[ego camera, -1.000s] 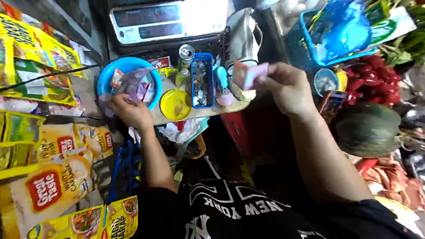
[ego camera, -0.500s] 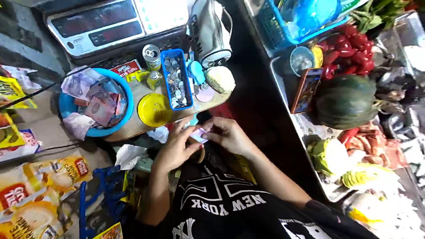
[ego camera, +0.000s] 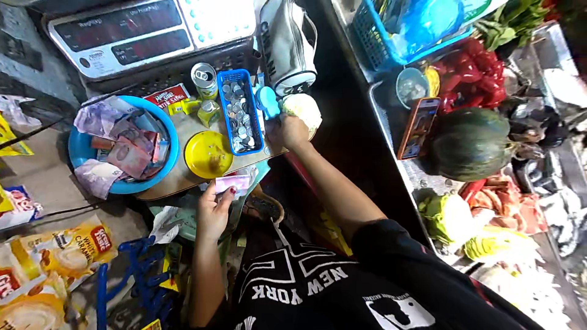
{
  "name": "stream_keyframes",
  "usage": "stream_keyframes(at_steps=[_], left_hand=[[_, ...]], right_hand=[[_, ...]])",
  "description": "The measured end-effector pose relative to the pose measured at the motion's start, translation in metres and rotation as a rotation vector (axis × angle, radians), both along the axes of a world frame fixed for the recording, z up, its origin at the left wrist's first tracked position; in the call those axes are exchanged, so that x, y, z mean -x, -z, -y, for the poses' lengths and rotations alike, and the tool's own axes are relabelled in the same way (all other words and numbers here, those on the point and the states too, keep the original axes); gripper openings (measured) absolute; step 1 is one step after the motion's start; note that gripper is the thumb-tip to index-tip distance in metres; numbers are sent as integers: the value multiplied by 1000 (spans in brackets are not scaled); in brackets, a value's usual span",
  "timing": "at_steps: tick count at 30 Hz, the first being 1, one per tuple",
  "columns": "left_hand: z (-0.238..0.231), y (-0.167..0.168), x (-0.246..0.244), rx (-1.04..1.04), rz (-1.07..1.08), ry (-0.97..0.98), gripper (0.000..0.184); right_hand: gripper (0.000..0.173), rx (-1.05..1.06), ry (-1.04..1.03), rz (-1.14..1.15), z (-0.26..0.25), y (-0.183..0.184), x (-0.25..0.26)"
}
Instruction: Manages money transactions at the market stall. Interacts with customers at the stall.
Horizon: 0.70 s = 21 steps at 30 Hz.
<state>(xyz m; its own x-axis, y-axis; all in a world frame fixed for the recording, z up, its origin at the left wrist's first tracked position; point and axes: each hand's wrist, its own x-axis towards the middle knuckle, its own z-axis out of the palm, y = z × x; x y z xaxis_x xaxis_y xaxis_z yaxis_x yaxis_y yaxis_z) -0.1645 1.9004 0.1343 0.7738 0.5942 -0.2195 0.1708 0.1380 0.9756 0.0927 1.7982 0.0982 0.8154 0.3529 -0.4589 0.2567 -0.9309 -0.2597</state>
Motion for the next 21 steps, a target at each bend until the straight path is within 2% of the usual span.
stream_keyframes(at_steps=[2,3,6,8,10,13,15,18,21], left_hand=[[8,3,-7,240,27,-80,16],[11,5,-11,375,37,-132,18],[23,7,-27,654,-15,-283,23],[31,11,-37,802,-55,-312,28],[38,15,-46,932,-65,-333,31],[47,15,-46,1016,-24,-338,28],[46,14,-44,1031,14,-309,27],[44,13,-43,1044,23,-298,28],[45,14,-43,1081,40,-307,29]], right_hand=[[43,-58,-12,40,7,-1,2],[38,-136,-21,70,13,-1,3],[26,-508,-104,101,36,-19,25],[20,-682,-144,-60,48,-45,59],[15,-779,-52,-317,53,-56,87],[20,-955,210,-725,57,-49,105],[26,-1029,275,-825,61,-45,106],[23,-1064,268,-792,66,-46,108],[15,-903,145,-531,63,-44,112]])
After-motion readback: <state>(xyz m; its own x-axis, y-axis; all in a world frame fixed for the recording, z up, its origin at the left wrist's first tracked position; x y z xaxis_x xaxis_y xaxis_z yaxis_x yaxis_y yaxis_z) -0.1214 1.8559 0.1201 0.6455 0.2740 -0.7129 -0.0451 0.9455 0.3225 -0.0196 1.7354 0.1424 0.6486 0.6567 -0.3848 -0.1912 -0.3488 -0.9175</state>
